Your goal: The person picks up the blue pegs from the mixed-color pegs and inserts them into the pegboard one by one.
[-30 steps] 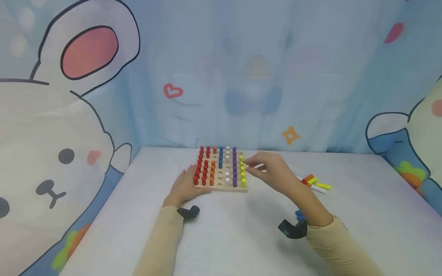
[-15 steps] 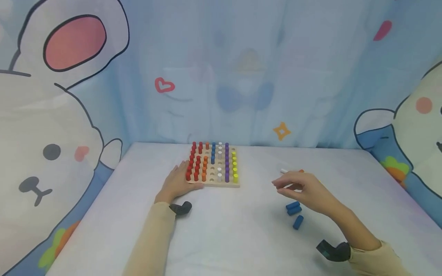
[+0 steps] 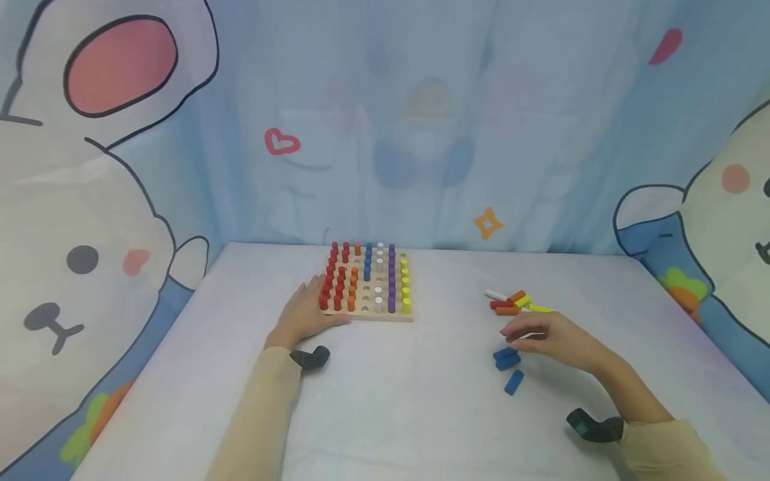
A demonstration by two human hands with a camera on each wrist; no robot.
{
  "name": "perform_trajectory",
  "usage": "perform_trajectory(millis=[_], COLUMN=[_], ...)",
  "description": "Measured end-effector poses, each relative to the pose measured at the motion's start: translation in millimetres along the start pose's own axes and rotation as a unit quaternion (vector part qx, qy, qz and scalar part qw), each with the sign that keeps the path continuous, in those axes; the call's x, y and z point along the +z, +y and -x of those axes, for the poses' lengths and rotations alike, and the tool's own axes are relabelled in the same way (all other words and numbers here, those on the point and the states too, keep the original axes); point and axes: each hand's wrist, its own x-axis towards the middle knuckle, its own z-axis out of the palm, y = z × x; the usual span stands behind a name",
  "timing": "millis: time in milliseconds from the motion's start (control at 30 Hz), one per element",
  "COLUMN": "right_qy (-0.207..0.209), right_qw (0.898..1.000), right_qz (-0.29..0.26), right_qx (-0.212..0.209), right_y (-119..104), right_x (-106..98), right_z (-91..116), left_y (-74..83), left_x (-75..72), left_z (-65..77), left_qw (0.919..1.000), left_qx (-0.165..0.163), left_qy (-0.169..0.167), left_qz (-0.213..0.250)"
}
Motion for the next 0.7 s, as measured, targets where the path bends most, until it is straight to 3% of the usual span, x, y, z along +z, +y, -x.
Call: perform_trajectory(millis=[333, 700], right_qy=[0.007, -0.006], right_qw=[0.999, 0.996], right_qz=[0.032, 0.047], right_qx=[0.043, 0.07], right_y=[16.5, 27.4], right_x=[-4.1, 4.1], right_z=[-1.1, -2.7], left_y=[1.2, -0.6], left_x=[-5.1, 0.8], left_z=[-2.3, -1.6], left_qw=[1.0, 0.9999], left_qx=[0.005, -0.011], left_qy=[0.004, -0.008], left_qz=[0.005, -0.001])
